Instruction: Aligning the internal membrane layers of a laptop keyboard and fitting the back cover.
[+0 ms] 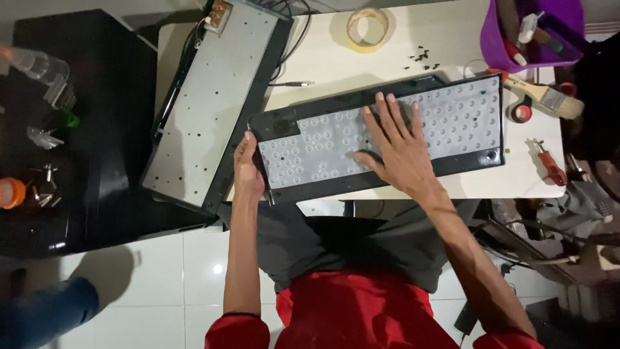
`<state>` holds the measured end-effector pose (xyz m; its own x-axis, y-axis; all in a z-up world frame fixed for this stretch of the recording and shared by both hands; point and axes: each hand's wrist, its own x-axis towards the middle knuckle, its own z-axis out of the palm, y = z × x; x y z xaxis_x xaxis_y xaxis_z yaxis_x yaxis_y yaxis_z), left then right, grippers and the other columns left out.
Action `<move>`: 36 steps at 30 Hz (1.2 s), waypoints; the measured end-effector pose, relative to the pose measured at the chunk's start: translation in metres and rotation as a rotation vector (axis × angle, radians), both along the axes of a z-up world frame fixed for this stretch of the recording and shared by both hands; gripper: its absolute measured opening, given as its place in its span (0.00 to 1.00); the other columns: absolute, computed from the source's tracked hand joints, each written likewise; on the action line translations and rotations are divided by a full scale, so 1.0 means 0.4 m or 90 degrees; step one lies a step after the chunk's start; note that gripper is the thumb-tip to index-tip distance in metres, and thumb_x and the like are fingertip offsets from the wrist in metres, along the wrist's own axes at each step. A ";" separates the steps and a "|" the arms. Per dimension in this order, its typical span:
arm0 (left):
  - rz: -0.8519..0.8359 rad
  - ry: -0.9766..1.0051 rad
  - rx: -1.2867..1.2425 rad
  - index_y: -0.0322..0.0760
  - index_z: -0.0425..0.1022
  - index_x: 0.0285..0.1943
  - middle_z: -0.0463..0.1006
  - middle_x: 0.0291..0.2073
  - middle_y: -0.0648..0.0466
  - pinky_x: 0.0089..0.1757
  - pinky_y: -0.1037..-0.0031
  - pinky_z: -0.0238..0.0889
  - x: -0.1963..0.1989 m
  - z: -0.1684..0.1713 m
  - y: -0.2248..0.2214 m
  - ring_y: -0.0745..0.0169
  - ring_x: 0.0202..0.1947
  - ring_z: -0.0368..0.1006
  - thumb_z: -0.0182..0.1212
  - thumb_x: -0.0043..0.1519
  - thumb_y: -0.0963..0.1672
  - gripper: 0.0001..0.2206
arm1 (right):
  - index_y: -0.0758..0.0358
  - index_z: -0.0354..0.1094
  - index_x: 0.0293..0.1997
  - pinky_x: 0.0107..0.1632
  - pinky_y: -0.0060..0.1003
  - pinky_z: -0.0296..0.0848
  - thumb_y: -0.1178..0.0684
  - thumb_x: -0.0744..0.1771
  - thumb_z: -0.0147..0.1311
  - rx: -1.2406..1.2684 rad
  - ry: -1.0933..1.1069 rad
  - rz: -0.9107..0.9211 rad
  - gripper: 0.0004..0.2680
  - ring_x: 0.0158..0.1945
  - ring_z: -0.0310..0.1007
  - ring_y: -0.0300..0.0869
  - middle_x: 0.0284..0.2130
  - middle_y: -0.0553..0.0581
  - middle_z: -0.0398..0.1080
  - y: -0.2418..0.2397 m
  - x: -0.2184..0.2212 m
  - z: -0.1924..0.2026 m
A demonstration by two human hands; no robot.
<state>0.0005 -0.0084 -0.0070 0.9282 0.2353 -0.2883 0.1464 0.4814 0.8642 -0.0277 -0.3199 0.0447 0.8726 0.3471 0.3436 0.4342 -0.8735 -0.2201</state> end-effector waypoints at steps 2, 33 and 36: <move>-0.024 -0.014 0.015 0.39 0.81 0.44 0.84 0.35 0.49 0.46 0.66 0.76 -0.002 0.014 -0.006 0.60 0.37 0.82 0.63 0.67 0.52 0.14 | 0.57 0.48 0.80 0.74 0.65 0.29 0.31 0.70 0.46 -0.029 -0.001 0.010 0.30 0.80 0.37 0.55 0.78 0.65 0.43 -0.004 0.000 -0.006; 0.037 0.020 0.087 0.45 0.82 0.48 0.81 0.43 0.53 0.57 0.61 0.66 0.025 -0.138 0.035 0.63 0.48 0.76 0.68 0.64 0.50 0.10 | 0.58 0.49 0.80 0.74 0.64 0.28 0.33 0.71 0.45 -0.056 0.011 -0.020 0.29 0.79 0.37 0.56 0.77 0.68 0.42 -0.088 -0.013 -0.015; -0.007 -0.009 0.058 0.41 0.82 0.54 0.82 0.48 0.45 0.57 0.56 0.68 -0.008 -0.001 -0.016 0.50 0.56 0.77 0.66 0.66 0.52 0.16 | 0.58 0.46 0.80 0.74 0.65 0.29 0.35 0.72 0.47 -0.045 -0.005 -0.054 0.28 0.80 0.34 0.56 0.77 0.67 0.38 -0.088 -0.026 -0.014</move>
<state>-0.0027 -0.0149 -0.0075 0.9346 0.2490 -0.2539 0.1397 0.3997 0.9060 -0.0383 -0.3549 0.0390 0.8969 0.2966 0.3279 0.3602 -0.9202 -0.1529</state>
